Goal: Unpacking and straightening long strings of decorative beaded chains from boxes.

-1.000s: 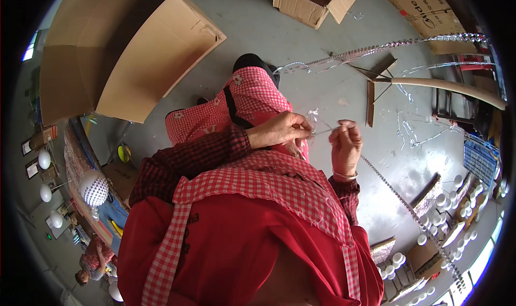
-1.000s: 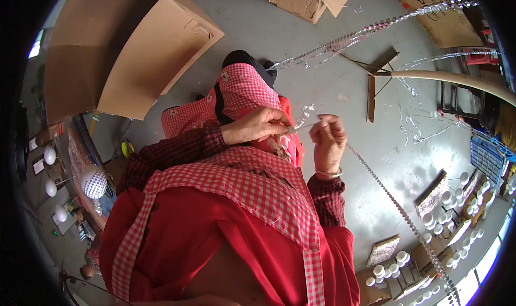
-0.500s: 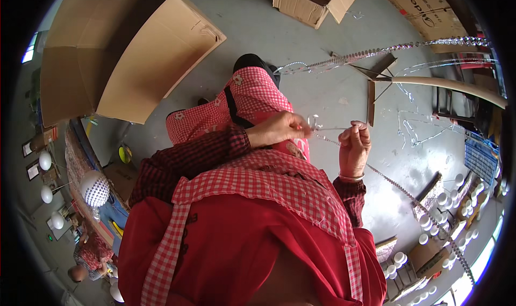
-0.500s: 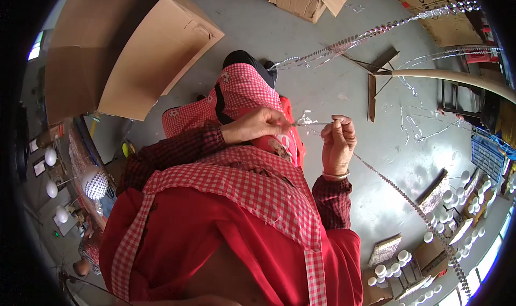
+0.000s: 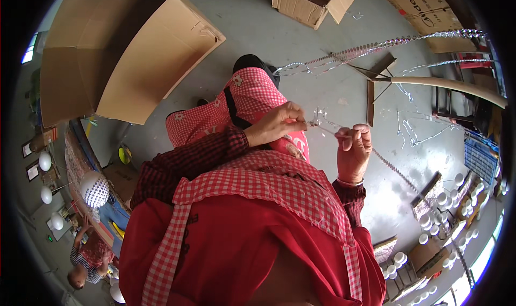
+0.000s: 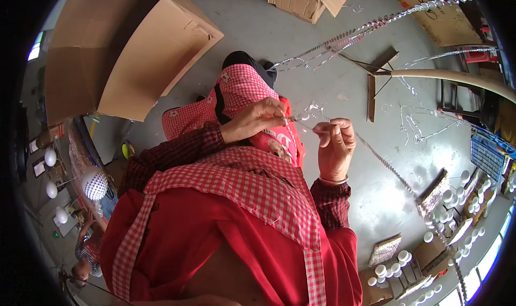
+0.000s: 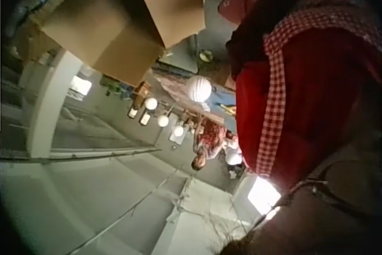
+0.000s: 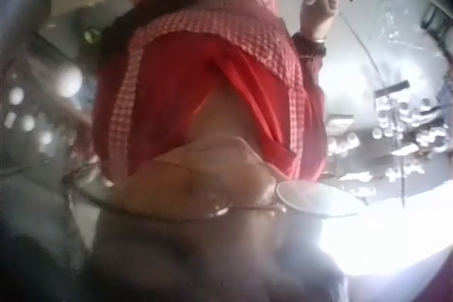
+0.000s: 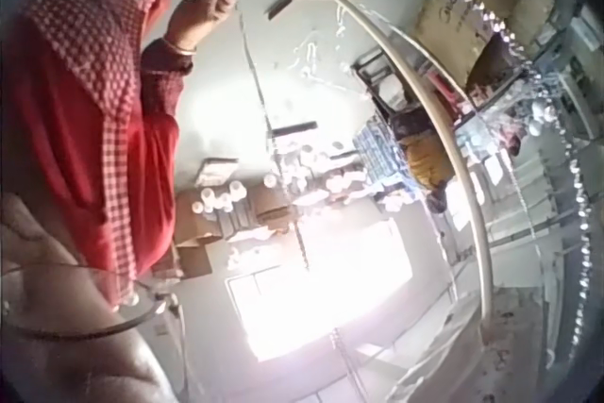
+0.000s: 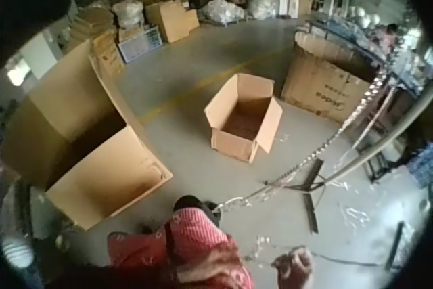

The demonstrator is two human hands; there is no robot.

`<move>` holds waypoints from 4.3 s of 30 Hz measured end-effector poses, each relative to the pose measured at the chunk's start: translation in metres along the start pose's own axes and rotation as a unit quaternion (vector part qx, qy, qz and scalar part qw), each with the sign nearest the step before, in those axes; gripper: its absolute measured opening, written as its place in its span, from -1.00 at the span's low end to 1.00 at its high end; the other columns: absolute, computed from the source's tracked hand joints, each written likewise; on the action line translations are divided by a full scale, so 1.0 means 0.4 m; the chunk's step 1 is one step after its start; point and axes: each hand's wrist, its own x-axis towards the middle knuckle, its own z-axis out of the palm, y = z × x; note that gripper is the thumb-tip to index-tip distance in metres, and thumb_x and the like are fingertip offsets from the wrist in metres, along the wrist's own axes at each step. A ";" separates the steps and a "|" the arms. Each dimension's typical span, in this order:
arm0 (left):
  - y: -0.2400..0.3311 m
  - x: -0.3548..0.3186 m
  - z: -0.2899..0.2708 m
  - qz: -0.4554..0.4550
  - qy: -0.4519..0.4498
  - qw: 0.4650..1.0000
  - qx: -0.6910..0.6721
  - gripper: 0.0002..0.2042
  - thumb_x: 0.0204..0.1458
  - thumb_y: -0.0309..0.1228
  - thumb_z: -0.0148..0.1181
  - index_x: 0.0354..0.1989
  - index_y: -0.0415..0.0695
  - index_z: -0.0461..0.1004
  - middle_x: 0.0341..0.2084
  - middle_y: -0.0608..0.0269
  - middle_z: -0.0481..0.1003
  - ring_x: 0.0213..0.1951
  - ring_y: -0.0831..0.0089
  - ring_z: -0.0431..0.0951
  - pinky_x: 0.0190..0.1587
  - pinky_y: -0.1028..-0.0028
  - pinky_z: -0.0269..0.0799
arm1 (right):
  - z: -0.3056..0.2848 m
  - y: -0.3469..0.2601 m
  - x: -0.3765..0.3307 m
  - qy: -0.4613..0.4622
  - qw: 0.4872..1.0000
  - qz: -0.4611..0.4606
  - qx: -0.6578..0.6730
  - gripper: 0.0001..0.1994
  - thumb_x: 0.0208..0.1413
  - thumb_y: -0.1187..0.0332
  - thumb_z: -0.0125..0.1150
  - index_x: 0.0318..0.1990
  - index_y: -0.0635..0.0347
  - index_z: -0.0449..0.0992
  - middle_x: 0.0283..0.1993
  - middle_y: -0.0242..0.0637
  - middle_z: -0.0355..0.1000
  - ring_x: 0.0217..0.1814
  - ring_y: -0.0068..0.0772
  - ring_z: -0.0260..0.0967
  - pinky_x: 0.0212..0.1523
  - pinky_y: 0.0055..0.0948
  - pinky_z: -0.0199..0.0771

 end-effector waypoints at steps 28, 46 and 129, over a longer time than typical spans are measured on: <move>0.048 0.000 -0.005 -0.130 0.045 0.984 -0.114 -0.80 0.11 -0.30 -0.09 -0.38 -0.20 0.32 -0.57 0.49 0.27 -0.47 0.74 0.26 -0.38 0.69 0.23 | 0.034 0.085 -0.011 -0.090 0.946 0.086 -0.300 -0.91 0.00 0.49 0.08 -0.33 0.29 0.36 -0.56 -0.46 0.27 -0.58 -0.69 0.15 -0.52 -0.68 0.21; 0.055 -0.005 -0.023 -0.199 -0.096 0.968 -0.123 -0.77 0.05 -0.31 0.02 -0.29 -0.24 0.41 -0.41 0.41 0.41 -0.31 0.71 0.35 -0.22 0.67 0.27 | 0.038 0.107 0.003 -0.074 0.832 -0.133 -0.533 -0.90 -0.13 0.59 0.10 -0.39 0.31 0.39 -0.52 -0.27 0.31 -0.60 -0.51 0.24 -0.57 -0.55 0.24; 0.039 0.032 0.038 -0.114 -0.204 0.972 0.032 -0.80 -0.01 -0.44 0.07 -0.21 -0.21 0.34 -0.35 0.30 0.41 -0.34 0.57 0.37 -0.21 0.54 0.33 | 0.010 -0.005 -0.035 -0.049 0.956 0.122 -0.263 -0.92 -0.15 0.62 -0.05 -0.43 0.33 0.33 -0.50 -0.25 0.37 -0.44 -0.51 0.32 -0.36 -0.56 0.30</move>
